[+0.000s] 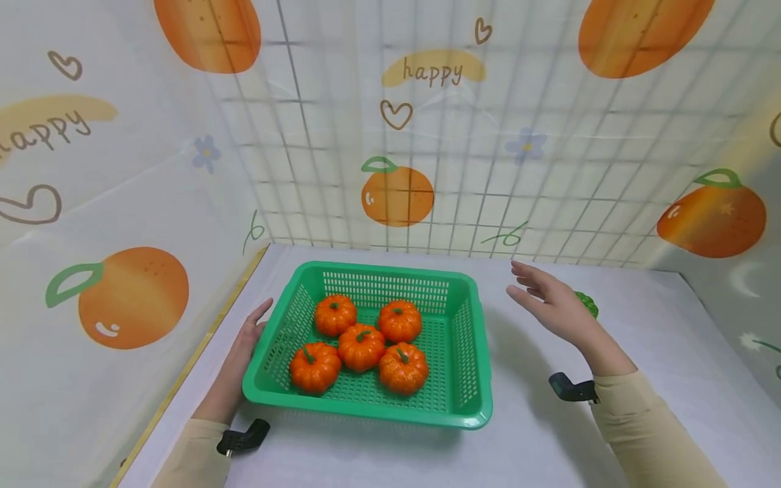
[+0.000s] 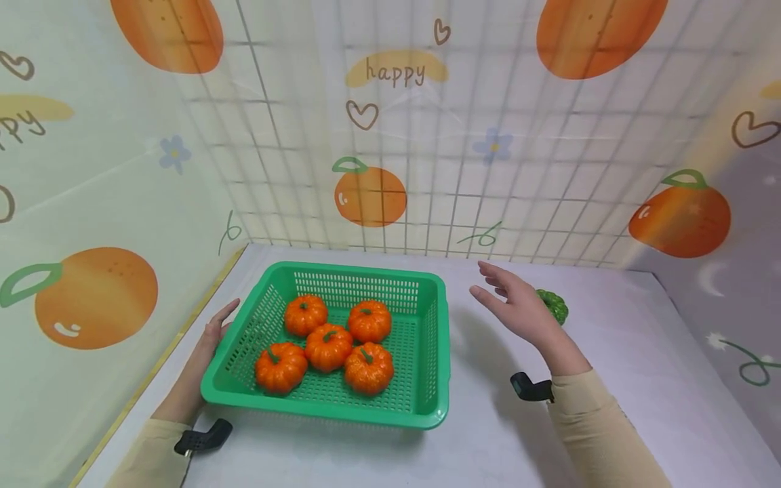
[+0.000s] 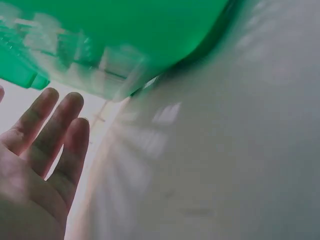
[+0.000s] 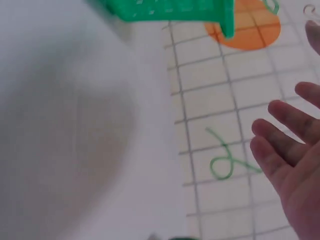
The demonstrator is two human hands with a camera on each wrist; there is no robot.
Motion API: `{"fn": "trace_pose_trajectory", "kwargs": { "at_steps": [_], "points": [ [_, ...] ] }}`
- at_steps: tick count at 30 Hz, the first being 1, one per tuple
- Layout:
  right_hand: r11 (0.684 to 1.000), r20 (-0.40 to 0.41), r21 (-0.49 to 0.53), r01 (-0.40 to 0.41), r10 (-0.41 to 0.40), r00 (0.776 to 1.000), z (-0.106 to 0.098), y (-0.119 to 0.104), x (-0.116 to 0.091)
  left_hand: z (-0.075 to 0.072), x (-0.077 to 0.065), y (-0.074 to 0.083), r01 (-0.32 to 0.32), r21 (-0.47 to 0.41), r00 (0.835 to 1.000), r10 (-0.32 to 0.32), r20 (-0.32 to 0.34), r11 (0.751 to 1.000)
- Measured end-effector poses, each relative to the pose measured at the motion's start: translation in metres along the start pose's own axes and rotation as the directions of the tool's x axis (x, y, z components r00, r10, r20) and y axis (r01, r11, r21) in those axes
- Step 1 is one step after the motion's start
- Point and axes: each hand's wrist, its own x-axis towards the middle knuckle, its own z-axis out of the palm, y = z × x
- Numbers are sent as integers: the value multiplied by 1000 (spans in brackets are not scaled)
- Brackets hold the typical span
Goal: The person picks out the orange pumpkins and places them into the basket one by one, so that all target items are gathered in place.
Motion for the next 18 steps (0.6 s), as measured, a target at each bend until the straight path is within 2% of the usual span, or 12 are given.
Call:
{"fn": "trace_pose_trajectory", "kwargs": {
  "at_steps": [3, 4, 8, 11, 13, 15, 18],
  "points": [
    [998, 14, -48, -37, 38, 999, -3, 12, 4, -6, -3, 6, 124, 134, 991, -117, -60, 983],
    [997, 23, -63, -48, 50, 998, -4, 15, 5, -8, -3, 7, 148, 179, 988, -137, -70, 973],
    [989, 50, -124, -81, 88, 995, -13, 27, 10, -20, 10, 11, 164, 309, 986, -148, -75, 937],
    [984, 60, -156, -87, 98, 993, -19, 31, 13, -29, 26, 15, 176, 421, 984, -166, -61, 890],
    [981, 70, -174, -86, 99, 993, -21, 32, 16, -32, 37, 22, 198, 510, 978, -200, -50, 837],
    [978, 83, -187, -86, 103, 991, -24, 33, 20, -39, 50, 25, 226, 598, 968, -247, -49, 769],
    [972, 104, -220, -87, 111, 988, -26, 33, 29, -50, 73, 33, 234, 735, 954, -295, -48, 637]
  ]
}}
